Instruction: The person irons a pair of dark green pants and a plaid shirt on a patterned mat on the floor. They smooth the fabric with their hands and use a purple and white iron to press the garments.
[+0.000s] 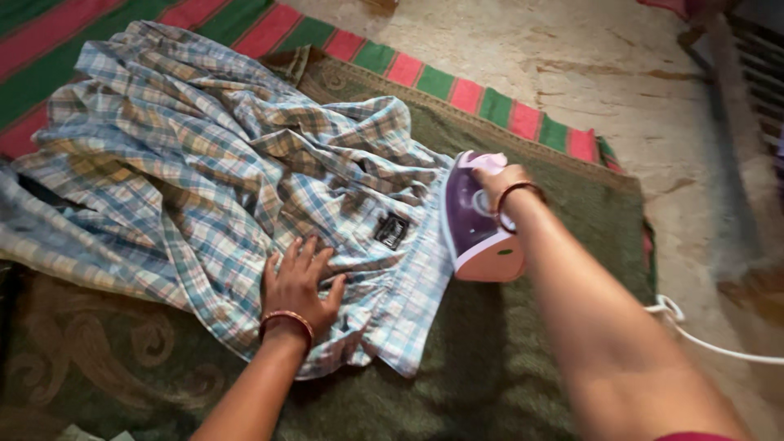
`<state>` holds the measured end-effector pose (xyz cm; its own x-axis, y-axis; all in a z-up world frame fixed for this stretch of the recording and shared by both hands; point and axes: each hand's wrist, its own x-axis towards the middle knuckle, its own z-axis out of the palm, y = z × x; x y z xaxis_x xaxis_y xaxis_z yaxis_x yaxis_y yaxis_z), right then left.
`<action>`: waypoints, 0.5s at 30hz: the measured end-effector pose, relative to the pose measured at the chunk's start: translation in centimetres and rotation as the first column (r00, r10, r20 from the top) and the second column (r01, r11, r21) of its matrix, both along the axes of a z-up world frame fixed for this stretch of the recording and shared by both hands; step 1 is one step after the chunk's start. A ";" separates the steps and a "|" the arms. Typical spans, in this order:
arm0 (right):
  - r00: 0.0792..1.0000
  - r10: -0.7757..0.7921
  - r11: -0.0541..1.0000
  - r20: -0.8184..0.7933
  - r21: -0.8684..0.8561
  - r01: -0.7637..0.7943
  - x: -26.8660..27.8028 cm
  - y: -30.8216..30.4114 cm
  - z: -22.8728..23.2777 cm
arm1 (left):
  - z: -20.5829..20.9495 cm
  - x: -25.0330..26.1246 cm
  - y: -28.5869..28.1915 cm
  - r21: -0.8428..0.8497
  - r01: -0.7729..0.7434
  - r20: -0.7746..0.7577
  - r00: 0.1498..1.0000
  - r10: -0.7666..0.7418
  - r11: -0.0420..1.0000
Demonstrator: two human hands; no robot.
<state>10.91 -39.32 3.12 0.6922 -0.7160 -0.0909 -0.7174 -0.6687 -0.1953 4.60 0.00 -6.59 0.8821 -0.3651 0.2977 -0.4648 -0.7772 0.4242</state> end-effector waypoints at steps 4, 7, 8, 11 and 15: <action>0.997 -0.044 0.963 -0.066 0.261 0.059 -4.1 4.0 1.0 | -0.8 0.2 0.1 0.003 0.010 0.017 1.000 -0.010 1.000; 0.999 0.038 0.943 -0.039 0.332 -0.023 -7.6 7.2 1.7 | -1.4 0.7 0.2 -0.020 0.032 -0.056 0.998 -0.033 0.999; 0.995 0.101 0.937 -0.013 0.338 -0.091 -8.9 7.9 1.9 | -1.5 1.1 0.2 -0.031 0.040 -0.093 0.995 -0.043 0.999; 0.956 0.281 0.906 0.084 0.305 -0.293 -12.6 10.6 1.6 | -1.6 3.3 0.7 -0.004 0.150 -0.187 0.971 -0.148 0.989; 0.929 0.366 0.835 0.061 0.419 -0.356 -15.7 13.1 2.7 | -0.6 5.0 1.9 -0.222 -0.072 -0.556 0.829 -0.065 0.972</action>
<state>-4.77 -26.24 5.80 0.8885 -0.3075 -0.3406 -0.4482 -0.7404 -0.5009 9.60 1.92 -7.18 0.9227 -0.3458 -0.1707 -0.0936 -0.6301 0.7708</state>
